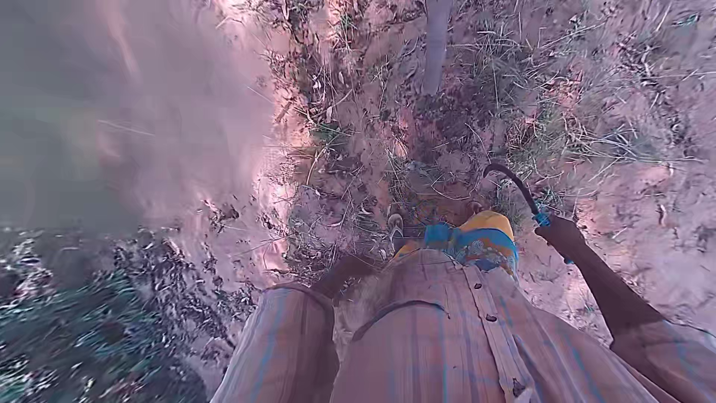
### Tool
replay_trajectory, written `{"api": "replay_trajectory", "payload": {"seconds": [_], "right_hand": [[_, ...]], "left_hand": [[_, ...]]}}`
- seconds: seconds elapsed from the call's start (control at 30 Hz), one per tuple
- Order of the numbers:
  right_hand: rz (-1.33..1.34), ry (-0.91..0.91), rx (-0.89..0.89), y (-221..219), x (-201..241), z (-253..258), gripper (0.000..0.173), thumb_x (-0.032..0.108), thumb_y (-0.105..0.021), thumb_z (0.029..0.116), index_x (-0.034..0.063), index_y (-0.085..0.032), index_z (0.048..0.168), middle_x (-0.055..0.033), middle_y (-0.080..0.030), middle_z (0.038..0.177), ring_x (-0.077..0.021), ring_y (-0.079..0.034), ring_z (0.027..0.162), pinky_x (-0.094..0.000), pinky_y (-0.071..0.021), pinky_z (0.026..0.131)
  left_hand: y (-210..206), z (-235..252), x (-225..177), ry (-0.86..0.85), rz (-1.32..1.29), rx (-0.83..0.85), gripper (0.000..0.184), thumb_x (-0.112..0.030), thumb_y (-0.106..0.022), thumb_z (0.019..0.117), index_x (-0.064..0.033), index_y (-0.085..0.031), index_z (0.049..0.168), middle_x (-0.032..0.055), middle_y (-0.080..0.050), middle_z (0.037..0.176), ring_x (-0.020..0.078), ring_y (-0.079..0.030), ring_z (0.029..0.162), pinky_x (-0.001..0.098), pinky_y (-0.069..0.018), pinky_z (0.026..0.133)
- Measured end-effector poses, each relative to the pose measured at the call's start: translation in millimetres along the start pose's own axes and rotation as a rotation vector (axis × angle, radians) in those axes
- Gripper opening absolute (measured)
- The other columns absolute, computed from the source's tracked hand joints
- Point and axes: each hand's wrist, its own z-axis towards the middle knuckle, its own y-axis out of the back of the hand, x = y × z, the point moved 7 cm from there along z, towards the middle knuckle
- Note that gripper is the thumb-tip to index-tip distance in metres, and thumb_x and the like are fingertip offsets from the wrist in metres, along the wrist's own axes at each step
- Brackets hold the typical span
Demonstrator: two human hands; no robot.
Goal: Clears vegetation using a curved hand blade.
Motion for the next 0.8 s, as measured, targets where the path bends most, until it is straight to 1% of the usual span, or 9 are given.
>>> {"api": "replay_trajectory", "payload": {"seconds": [0.07,0.13,0.2,0.3,0.43,0.53,0.63,0.73,0.8], "right_hand": [[0.029,-0.083,-0.044,-16,-5,-9,0.043,0.024,-0.064,0.0993,-0.0013,-0.058,0.134,-0.0302,-0.065,0.120,-0.0453,-0.065,0.109,-0.0647,-0.0482,0.091],[0.061,-0.131,-0.094,-37,-6,-34,0.043,0.024,-0.064,0.0983,-0.0010,-0.059,0.133,-0.0291,-0.066,0.116,-0.0436,-0.065,0.105,-0.0632,-0.0476,0.089],[0.098,-0.130,-0.186,-49,7,-47,0.046,0.027,-0.066,0.0985,-0.0017,-0.058,0.133,-0.0300,-0.066,0.114,-0.0445,-0.065,0.106,-0.0636,-0.0468,0.092],[0.251,-0.082,-0.358,-65,31,-49,0.055,0.027,-0.069,0.0972,-0.0033,-0.053,0.140,-0.0286,-0.068,0.113,-0.0405,-0.068,0.101,-0.0578,-0.0503,0.091],[0.376,-0.011,-0.314,-73,85,-25,0.069,0.020,-0.067,0.0999,-0.0034,-0.031,0.154,-0.0305,-0.065,0.114,-0.0388,-0.069,0.092,-0.0533,-0.0550,0.085],[0.355,0.062,-0.278,-60,125,7,0.058,0.020,-0.062,0.1031,-0.0050,-0.038,0.149,-0.0321,-0.064,0.115,-0.0394,-0.068,0.095,-0.0540,-0.0542,0.087],[0.389,0.143,-0.320,-53,147,36,0.057,0.020,-0.065,0.1009,-0.0053,-0.043,0.148,-0.0331,-0.065,0.115,-0.0439,-0.068,0.101,-0.0588,-0.0515,0.093],[0.421,0.240,-0.283,-54,161,72,0.061,0.016,-0.070,0.0963,-0.0002,-0.042,0.148,-0.0293,-0.067,0.105,-0.0411,-0.069,0.088,-0.0599,-0.0549,0.081],[0.328,0.214,-0.215,-56,168,96,0.051,0.019,-0.069,0.0987,-0.0041,-0.049,0.140,-0.0312,-0.066,0.104,-0.0454,-0.067,0.091,-0.0634,-0.0520,0.083]], "left_hand": [[63,22,3,-0.051,0.032,-0.170,0.034,-0.019,-0.054,0.1061,0.0032,-0.064,0.129,0.0304,-0.064,0.128,0.0497,-0.060,0.124,0.0730,-0.0427,0.101],[102,4,-15,-0.212,-0.152,-0.312,0.034,-0.015,-0.045,0.1104,0.0052,-0.059,0.135,0.0286,-0.062,0.134,0.0441,-0.059,0.128,0.0642,-0.0406,0.109],[131,-15,-38,-0.417,-0.398,-0.437,0.032,-0.011,-0.043,0.1103,0.0056,-0.058,0.133,0.0254,-0.064,0.128,0.0334,-0.064,0.117,0.0507,-0.0471,0.105],[142,-15,-63,-0.580,-0.637,-0.420,0.032,-0.013,-0.042,0.1108,0.0037,-0.057,0.134,0.0188,-0.066,0.123,0.0193,-0.066,0.106,0.0368,-0.0522,0.096],[123,54,-80,-0.530,-0.549,-0.272,0.038,-0.019,-0.044,0.1116,0.0068,-0.055,0.136,0.0257,-0.065,0.126,0.0314,-0.065,0.114,0.0471,-0.0496,0.102],[121,102,-103,-0.536,-0.295,-0.173,0.039,-0.018,-0.048,0.1103,0.0083,-0.056,0.138,0.0305,-0.060,0.136,0.0430,-0.057,0.130,0.0579,-0.0392,0.114],[140,154,-116,-0.533,-0.155,-0.220,0.038,-0.018,-0.052,0.1077,0.0064,-0.058,0.136,0.0298,-0.062,0.132,0.0443,-0.059,0.126,0.0627,-0.0419,0.109],[187,182,-122,-0.435,-0.180,-0.345,0.046,-0.017,-0.053,0.1067,0.0064,-0.049,0.146,0.0306,-0.054,0.144,0.0442,-0.053,0.136,0.0610,-0.0399,0.114],[220,195,-122,-0.356,-0.240,-0.440,0.054,-0.018,-0.048,0.1088,0.0053,-0.035,0.155,0.0306,-0.044,0.154,0.0428,-0.046,0.143,0.0575,-0.0364,0.117]]}}
